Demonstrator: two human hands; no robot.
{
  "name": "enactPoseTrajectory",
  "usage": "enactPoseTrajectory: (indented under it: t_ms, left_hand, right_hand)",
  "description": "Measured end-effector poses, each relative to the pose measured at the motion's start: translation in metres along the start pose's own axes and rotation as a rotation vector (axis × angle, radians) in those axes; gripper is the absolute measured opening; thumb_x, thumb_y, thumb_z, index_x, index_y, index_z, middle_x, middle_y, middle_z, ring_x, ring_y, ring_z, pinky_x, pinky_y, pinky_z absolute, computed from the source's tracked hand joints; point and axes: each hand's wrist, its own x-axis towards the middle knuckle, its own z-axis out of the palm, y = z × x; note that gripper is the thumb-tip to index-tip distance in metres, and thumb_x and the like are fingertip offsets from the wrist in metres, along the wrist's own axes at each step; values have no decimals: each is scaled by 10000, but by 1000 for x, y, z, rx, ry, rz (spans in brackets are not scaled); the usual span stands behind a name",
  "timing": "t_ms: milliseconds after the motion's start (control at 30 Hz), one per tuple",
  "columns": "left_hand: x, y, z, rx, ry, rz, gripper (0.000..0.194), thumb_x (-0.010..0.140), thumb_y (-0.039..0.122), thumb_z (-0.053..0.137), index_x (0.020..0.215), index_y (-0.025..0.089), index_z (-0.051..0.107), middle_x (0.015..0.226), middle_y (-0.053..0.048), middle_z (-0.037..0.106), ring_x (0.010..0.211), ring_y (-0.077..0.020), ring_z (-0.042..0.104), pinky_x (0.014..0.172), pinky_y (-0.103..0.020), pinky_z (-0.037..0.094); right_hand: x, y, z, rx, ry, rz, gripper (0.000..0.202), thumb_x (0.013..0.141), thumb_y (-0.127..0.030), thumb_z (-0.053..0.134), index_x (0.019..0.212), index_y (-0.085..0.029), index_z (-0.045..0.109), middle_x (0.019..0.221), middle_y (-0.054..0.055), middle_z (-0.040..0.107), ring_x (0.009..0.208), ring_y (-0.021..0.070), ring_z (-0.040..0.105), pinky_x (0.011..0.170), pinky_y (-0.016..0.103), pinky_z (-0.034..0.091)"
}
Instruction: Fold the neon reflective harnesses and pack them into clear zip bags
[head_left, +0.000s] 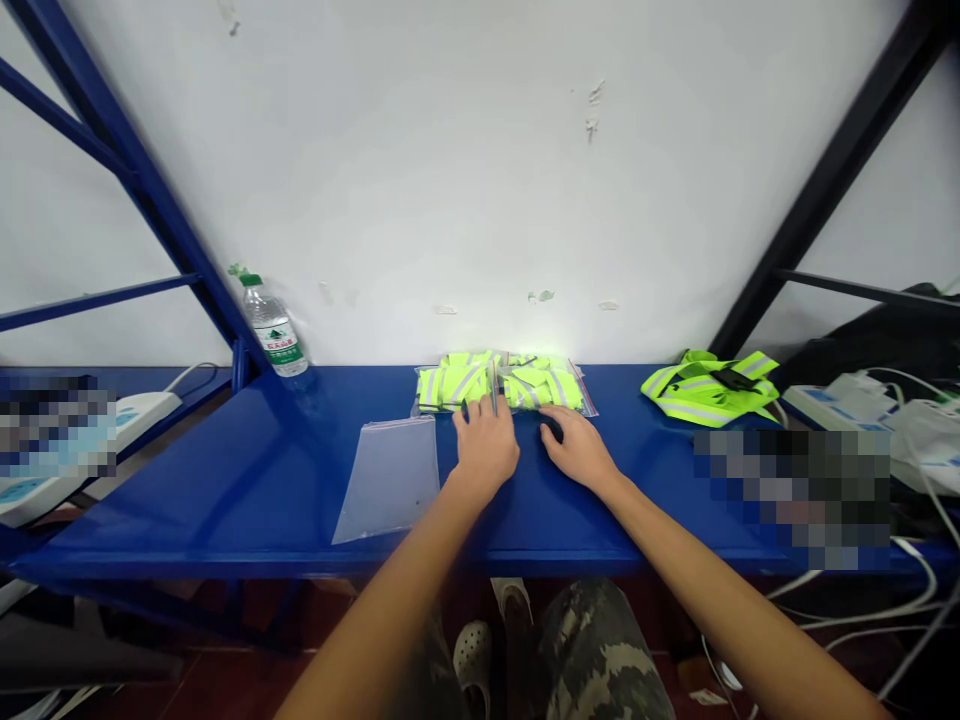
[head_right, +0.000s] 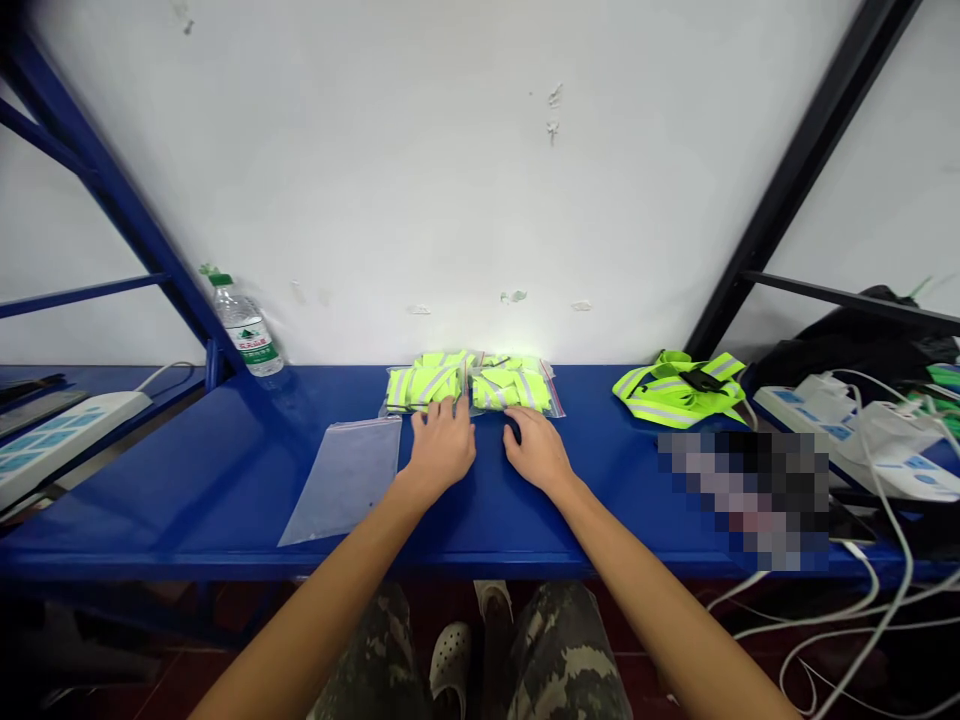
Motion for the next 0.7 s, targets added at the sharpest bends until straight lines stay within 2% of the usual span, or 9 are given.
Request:
enactPoseTrajectory:
  t_ms: [133, 300, 367, 467, 633, 700]
  left_hand:
    - [35, 23, 13, -77, 95, 229, 380, 883, 161, 450, 1257, 151, 511, 1238, -140, 565, 1126, -289, 510, 908, -429, 402]
    - [59, 42, 33, -163, 95, 327, 260, 939, 234, 401, 1103, 146, 583, 1072, -123, 628, 1048, -273, 563, 861, -384, 427]
    - [61, 48, 40, -190, 35, 356, 267, 957, 257, 369, 1025, 151, 604, 1000, -115, 652, 959, -261, 608, 812, -368, 443]
    - [60, 52, 49, -216, -50, 372, 312, 975, 289, 327, 1013, 164, 610, 916, -106, 680, 835, -254, 647, 737, -357, 447]
    - [63, 50, 55, -240, -45, 367, 307, 972, 305, 332, 994, 181, 612, 877, -91, 699, 801, -250, 658, 681, -331, 422]
    - [65, 49, 56, -240, -39, 366, 299, 971, 309, 338, 972, 186, 610, 863, -82, 702, 781, -244, 658, 660, -322, 410]
  right_hand:
    - [1, 2, -4, -16, 43, 70, 317, 868, -197, 467, 1109, -128, 661, 1148, 107, 681, 1093, 237, 609, 1009, 369, 449]
    - [7, 11, -19, -115, 163, 269, 283, 878, -230, 444, 1025, -146, 670, 1045, 119, 685, 1009, 259, 608, 932, 378, 466]
    - [14, 22, -28, -155, 217, 350, 297, 868, -242, 452, 1049, -142, 665, 1067, 133, 671, 1029, 274, 593, 938, 395, 457]
    - [27, 49, -41, -194, 258, 466, 329, 839, -261, 487, 1095, -142, 657, 1143, 158, 631, 1130, 302, 542, 987, 444, 425]
    - [44, 92, -51, -245, 300, 726, 475, 809, -315, 540, 1245, -127, 563, 1358, 234, 462, 1323, 403, 351, 986, 641, 354]
    - [46, 101, -51, -273, 260, 795, 533, 812, -315, 549, 1297, -100, 510, 1353, 265, 443, 1326, 426, 340, 966, 678, 340]
